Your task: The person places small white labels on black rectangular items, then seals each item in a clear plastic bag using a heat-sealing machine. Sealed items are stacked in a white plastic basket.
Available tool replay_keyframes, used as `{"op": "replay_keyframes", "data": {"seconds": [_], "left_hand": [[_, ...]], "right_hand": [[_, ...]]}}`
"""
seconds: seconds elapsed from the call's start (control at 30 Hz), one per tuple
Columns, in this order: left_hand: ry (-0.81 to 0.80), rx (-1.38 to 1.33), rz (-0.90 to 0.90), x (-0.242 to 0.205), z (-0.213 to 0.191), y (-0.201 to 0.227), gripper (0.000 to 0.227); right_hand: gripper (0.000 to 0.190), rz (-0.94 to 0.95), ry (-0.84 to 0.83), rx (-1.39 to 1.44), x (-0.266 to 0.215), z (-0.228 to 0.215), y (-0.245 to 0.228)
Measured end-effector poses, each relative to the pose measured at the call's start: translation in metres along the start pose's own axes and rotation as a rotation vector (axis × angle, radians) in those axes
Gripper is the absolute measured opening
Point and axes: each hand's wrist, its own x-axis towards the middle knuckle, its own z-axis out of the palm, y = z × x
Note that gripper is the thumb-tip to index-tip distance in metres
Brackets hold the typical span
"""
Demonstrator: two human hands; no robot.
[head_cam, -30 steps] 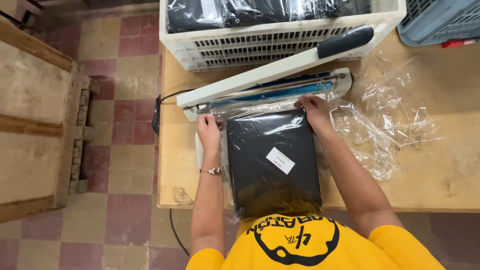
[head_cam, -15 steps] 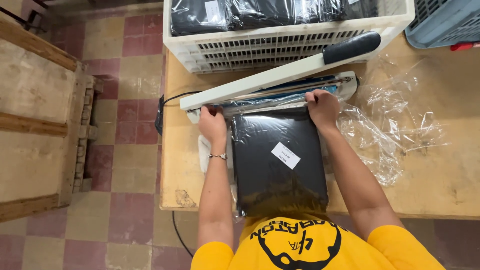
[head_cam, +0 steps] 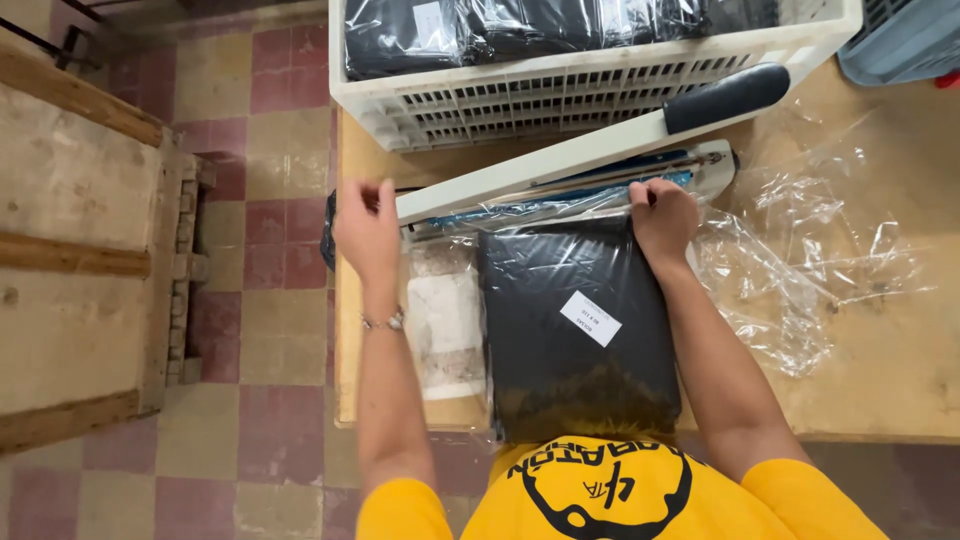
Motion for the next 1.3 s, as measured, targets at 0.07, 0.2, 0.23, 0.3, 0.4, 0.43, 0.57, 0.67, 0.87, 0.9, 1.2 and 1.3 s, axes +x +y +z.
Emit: {"op": "replay_keyframes", "data": {"seconds": [0.07, 0.2, 0.23, 0.3, 0.4, 0.43, 0.57, 0.67, 0.87, 0.9, 1.2, 1.3], "left_hand": [[-0.284, 0.029, 0.087, 0.043, 0.007, 0.011, 0.02], [-1.031, 0.089, 0.189, 0.101, 0.065, 0.012, 0.026], [-1.036, 0.087, 0.195, 0.108, 0.077, 0.009, 0.026], [-1.353, 0.243, 0.15, 0.122, 0.101, 0.002, 0.034], [-1.522, 0.262, 0.035, 0.125, 0.09, 0.025, 0.037], [-1.53, 0.26, 0.041, 0.125, 0.097, 0.023, 0.037], [-1.579, 0.24, 0.05, 0.119, 0.135, -0.009, 0.049], [-1.557, 0.233, 0.075, 0.119, 0.155, -0.033, 0.047], [-1.582, 0.152, -0.002, 0.115, 0.123, -0.02, 0.044], [-1.576, 0.142, -0.005, 0.114, 0.132, -0.031, 0.039], [-1.5, 0.125, 0.076, 0.107, 0.148, -0.053, 0.028], [-1.477, 0.136, 0.092, 0.105, 0.146, -0.05, 0.029]], "right_hand": [[0.03, -0.019, 0.022, -0.001, -0.001, 0.006, 0.005], [0.025, 0.001, 0.092, 0.01, 0.0, 0.013, 0.002], [0.025, 0.007, 0.097, 0.006, 0.0, 0.013, 0.002], [0.026, -0.004, 0.106, -0.017, 0.002, 0.012, 0.002], [0.026, 0.035, 0.136, -0.033, 0.001, 0.022, 0.014], [0.026, 0.042, 0.137, -0.038, 0.002, 0.02, 0.012], [0.023, 0.002, 0.159, 0.016, -0.004, 0.016, 0.008], [0.022, -0.022, 0.165, 0.031, 0.001, 0.015, 0.008], [0.019, -0.077, 0.186, 0.043, 0.004, 0.018, 0.008], [0.018, -0.091, 0.176, 0.072, 0.003, 0.015, 0.007], [0.014, -0.086, 0.189, 0.098, 0.007, 0.011, 0.008], [0.012, -0.099, 0.189, 0.069, 0.009, 0.009, 0.009]]}}
